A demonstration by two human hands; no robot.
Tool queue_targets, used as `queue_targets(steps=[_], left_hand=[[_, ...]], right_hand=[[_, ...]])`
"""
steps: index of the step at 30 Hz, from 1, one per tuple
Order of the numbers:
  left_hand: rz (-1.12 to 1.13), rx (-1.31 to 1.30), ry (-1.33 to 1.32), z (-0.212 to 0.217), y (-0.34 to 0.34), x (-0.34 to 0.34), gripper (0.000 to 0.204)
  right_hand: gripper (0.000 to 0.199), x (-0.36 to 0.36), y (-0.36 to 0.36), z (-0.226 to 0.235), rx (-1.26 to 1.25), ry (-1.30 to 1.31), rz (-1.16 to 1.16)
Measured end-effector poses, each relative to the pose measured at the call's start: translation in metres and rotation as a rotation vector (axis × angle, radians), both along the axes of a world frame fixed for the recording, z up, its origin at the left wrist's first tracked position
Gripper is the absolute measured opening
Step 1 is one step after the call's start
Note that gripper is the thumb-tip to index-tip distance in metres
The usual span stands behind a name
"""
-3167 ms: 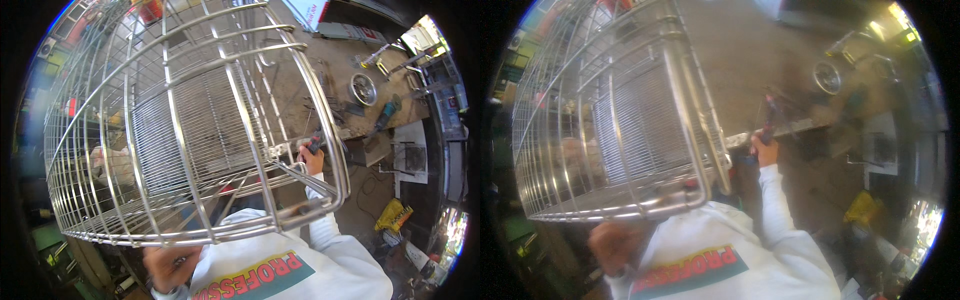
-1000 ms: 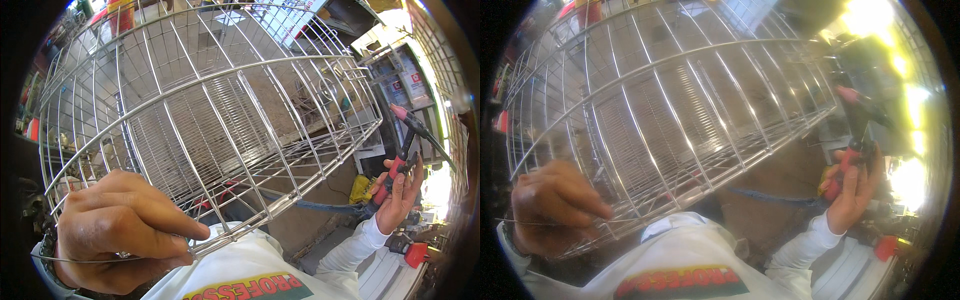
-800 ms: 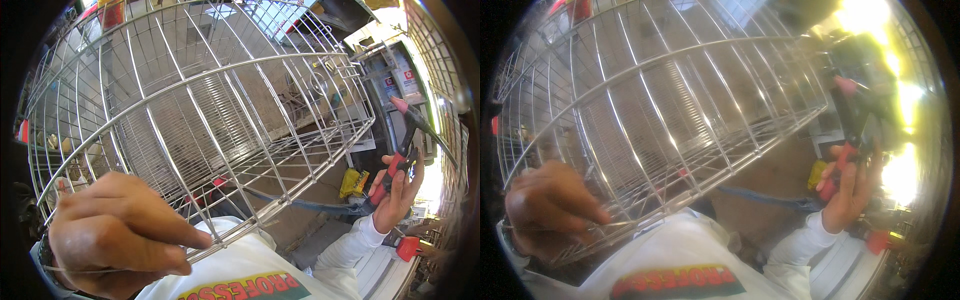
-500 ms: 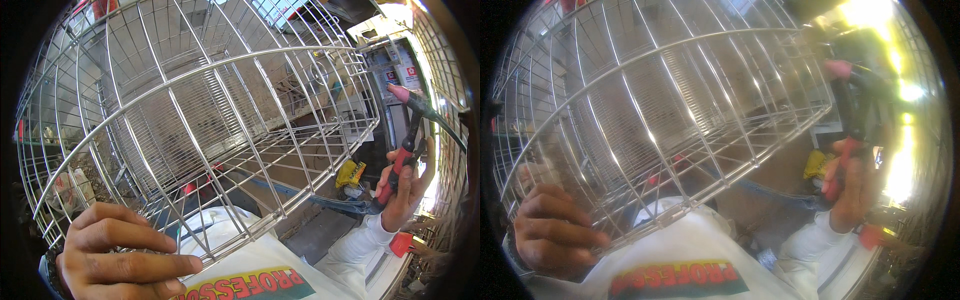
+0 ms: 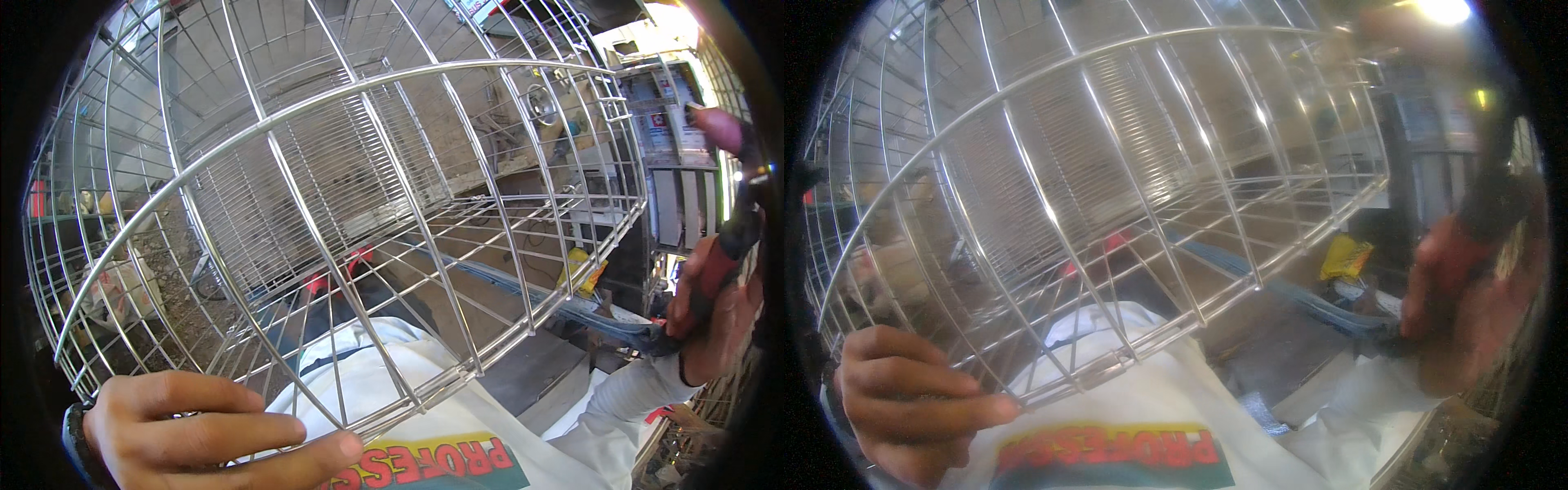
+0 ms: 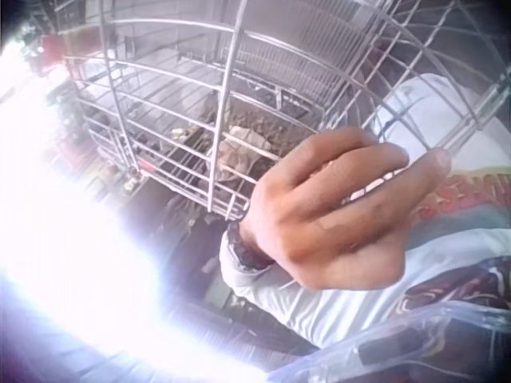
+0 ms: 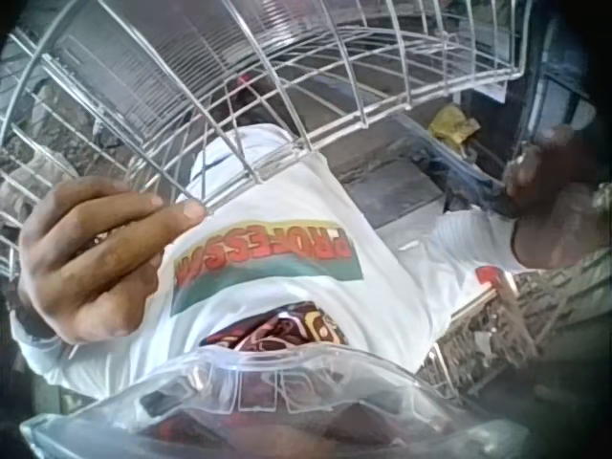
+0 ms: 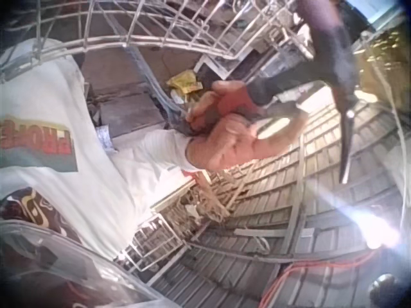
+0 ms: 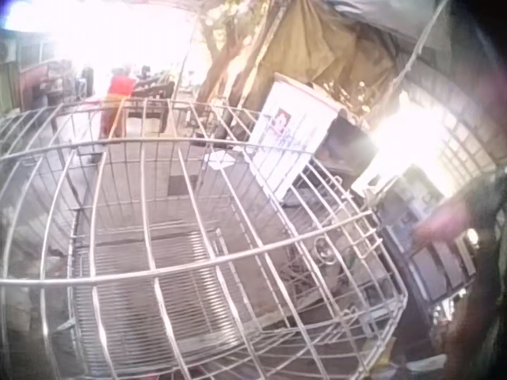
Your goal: The person assembles a stainless steel wire cage by welding joints with a handheld welding torch, then grinding welds with an angle grinder, and finally bending and securing wire sections with pliers. The cage is rotated and repositioned repeatedly to access different joints.
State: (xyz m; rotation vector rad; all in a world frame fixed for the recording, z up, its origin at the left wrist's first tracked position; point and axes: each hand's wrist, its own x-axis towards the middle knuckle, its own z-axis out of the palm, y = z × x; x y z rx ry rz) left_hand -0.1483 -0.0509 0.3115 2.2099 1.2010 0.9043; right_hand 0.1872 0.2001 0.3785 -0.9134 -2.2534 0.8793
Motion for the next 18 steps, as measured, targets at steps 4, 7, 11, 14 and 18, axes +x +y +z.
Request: queue_targets(steps=[4,7,11,14,18], left_hand=[[0.003,-0.024,-0.055,-0.001,0.002,-0.001,0.025],[-0.033,-0.024,-0.062,0.0,0.009,-0.001,0.026],[-0.031,0.035,0.0,0.003,0.015,0.0,0.028],[-0.009,0.053,0.022,0.011,0.014,0.005,0.03],[-0.065,0.03,0.0,0.016,0.027,0.003,0.036]], right_hand=[[0.068,0.017,0.019,0.025,-0.3,-0.132,0.076],[0.056,0.009,0.031,0.019,-0.324,-0.032,0.262],[0.085,-0.06,0.001,0.002,-0.038,0.125,0.176],[0.082,-0.048,0.024,-0.002,-0.119,0.206,0.486],[0.081,-0.051,0.015,-0.009,-0.251,0.367,0.38]])
